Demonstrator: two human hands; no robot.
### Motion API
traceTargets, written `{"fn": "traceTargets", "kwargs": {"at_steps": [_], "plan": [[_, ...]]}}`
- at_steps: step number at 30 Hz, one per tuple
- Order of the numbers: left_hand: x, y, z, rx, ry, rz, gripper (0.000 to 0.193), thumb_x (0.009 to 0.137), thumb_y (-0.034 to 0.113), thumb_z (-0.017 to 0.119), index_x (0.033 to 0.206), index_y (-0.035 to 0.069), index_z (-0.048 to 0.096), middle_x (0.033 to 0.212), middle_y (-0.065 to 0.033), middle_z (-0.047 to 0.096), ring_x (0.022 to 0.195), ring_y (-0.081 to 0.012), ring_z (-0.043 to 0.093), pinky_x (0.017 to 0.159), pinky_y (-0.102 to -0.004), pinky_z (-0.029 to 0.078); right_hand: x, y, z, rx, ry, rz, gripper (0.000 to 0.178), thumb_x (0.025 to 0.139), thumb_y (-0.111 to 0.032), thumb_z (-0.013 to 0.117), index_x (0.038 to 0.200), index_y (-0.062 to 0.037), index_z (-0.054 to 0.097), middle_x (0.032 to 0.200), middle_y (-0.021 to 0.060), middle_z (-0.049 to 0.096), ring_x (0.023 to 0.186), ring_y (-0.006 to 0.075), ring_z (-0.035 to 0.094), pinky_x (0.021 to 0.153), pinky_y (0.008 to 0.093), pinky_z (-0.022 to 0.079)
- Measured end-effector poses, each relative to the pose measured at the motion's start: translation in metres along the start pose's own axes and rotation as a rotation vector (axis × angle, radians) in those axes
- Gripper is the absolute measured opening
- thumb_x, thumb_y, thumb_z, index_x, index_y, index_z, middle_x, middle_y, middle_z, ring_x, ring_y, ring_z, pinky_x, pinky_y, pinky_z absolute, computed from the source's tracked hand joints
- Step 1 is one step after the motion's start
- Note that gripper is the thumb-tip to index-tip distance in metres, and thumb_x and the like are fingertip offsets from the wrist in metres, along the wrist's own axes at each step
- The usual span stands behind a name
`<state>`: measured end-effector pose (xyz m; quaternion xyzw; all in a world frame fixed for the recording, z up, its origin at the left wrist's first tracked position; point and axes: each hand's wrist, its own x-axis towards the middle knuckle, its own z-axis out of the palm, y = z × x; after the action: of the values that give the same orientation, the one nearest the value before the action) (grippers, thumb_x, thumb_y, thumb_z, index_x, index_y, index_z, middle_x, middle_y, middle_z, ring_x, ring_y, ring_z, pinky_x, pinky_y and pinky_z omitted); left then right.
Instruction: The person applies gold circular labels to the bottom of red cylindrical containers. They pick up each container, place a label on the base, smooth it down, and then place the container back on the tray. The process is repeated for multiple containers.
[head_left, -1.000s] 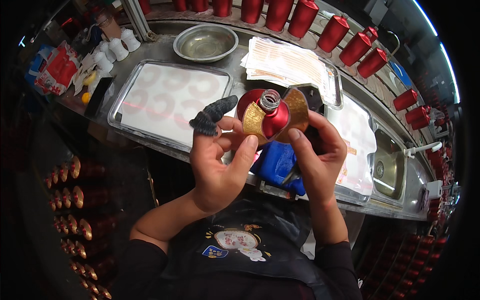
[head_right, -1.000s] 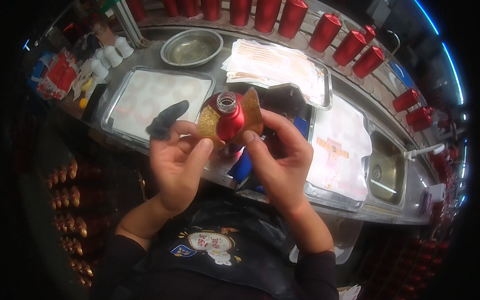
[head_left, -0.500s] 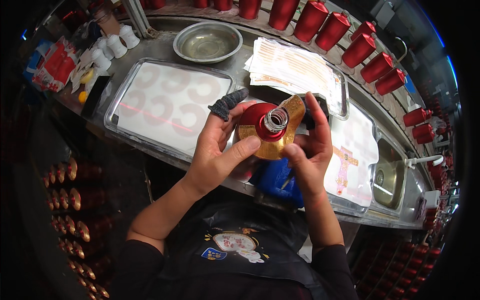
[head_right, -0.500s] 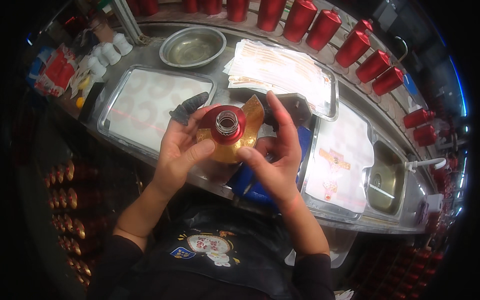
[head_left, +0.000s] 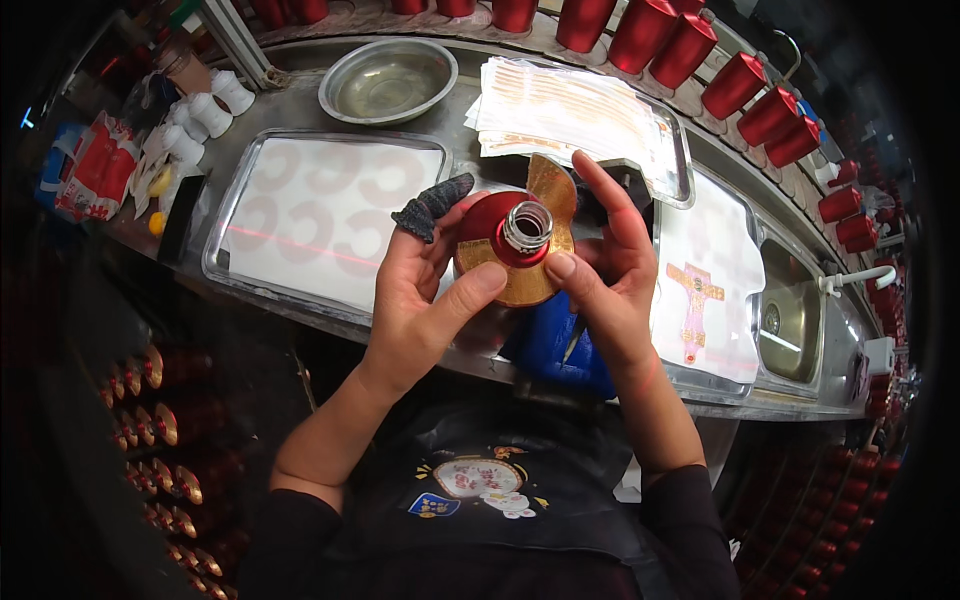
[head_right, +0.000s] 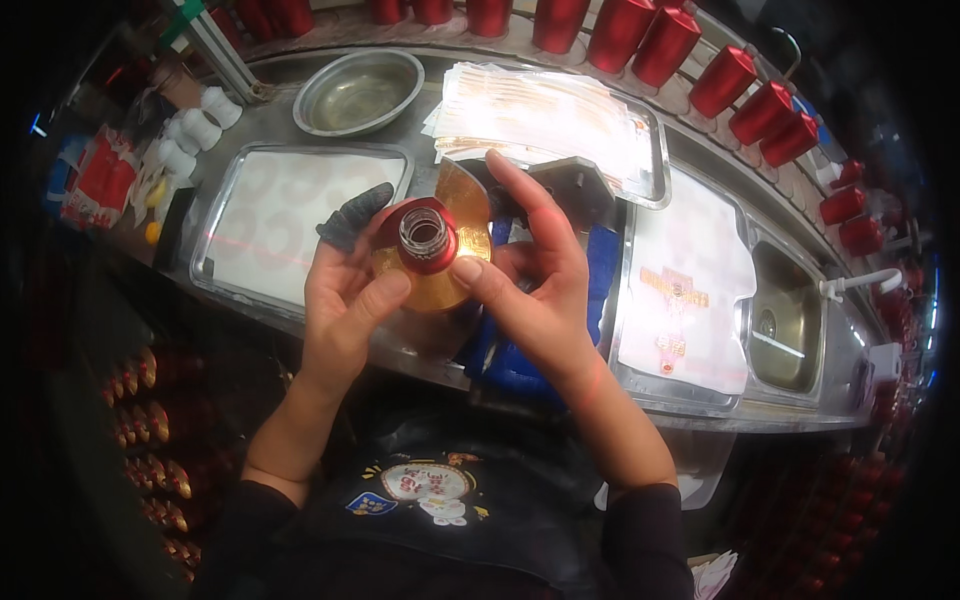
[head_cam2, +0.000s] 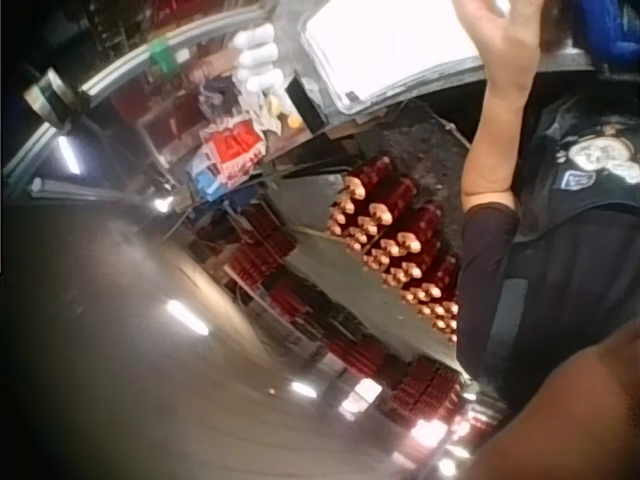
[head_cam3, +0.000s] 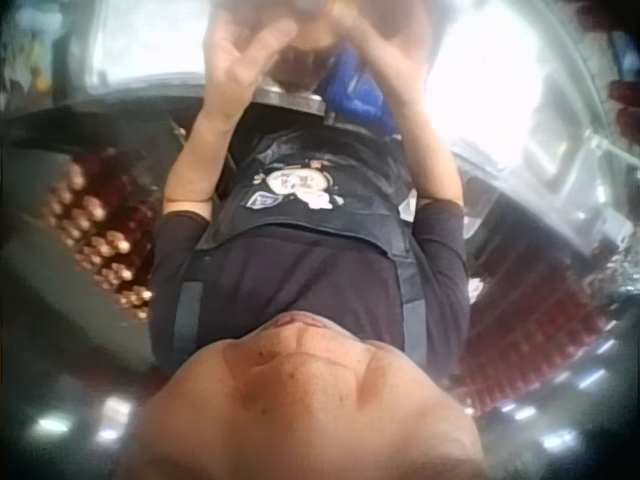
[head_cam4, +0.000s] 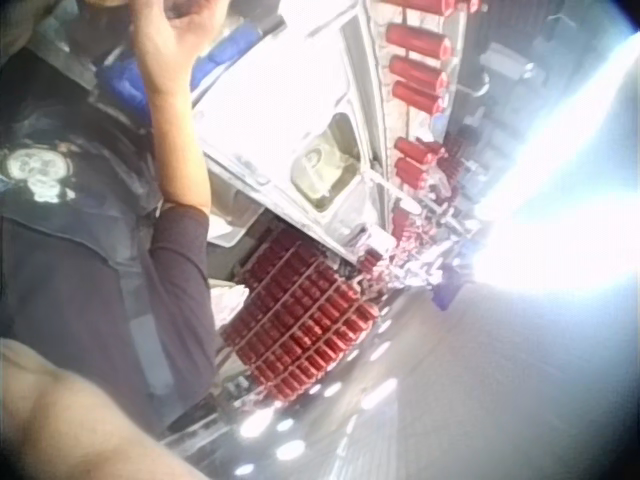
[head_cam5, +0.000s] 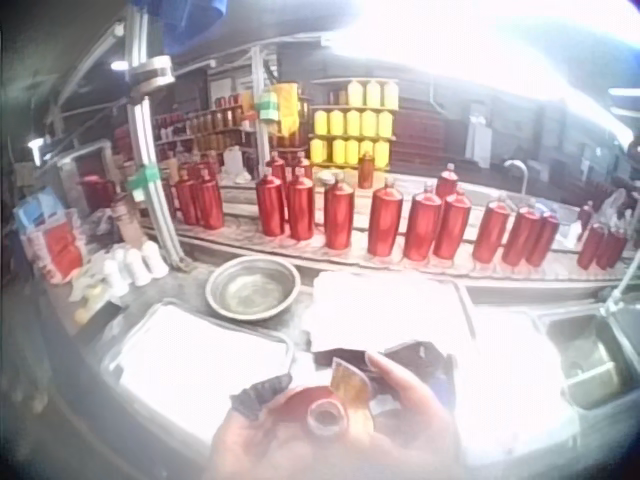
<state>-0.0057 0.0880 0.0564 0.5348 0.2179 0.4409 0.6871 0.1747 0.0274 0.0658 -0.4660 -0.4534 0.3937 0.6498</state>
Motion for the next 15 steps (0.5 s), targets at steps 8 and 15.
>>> {"fn": "traceTargets", "kwargs": {"at_steps": [8,15], "plan": [[-0.0009,-0.0003,0.0018,-0.053,-0.003,0.006,0.067,0.093,0.008,0.070,0.149,0.000,0.034,0.144,-0.0176,0.051,0.134,-0.0243,0.051,0.114,-0.0378,0.039,-0.0011,-0.0004,-0.0057,0.036,-0.033,0.017,0.070,0.088,-0.003,0.072,0.151,0.0015,0.040,0.153,0.0114,0.046,0.076,0.0010,0.059,0.069,0.0160,0.048],[0.0014,-0.0014,-0.0005,-0.081,-0.023,0.013,0.067,0.094,0.009,0.069,0.150,0.000,0.033,0.147,-0.0179,0.048,0.136,-0.0253,0.049,0.116,-0.0388,0.037,0.0039,0.0002,0.0000,0.025,-0.027,-0.010,0.067,0.090,-0.003,0.069,0.150,0.0011,0.041,0.150,0.0112,0.048,0.080,0.0018,0.061,0.072,0.0169,0.049]]}}
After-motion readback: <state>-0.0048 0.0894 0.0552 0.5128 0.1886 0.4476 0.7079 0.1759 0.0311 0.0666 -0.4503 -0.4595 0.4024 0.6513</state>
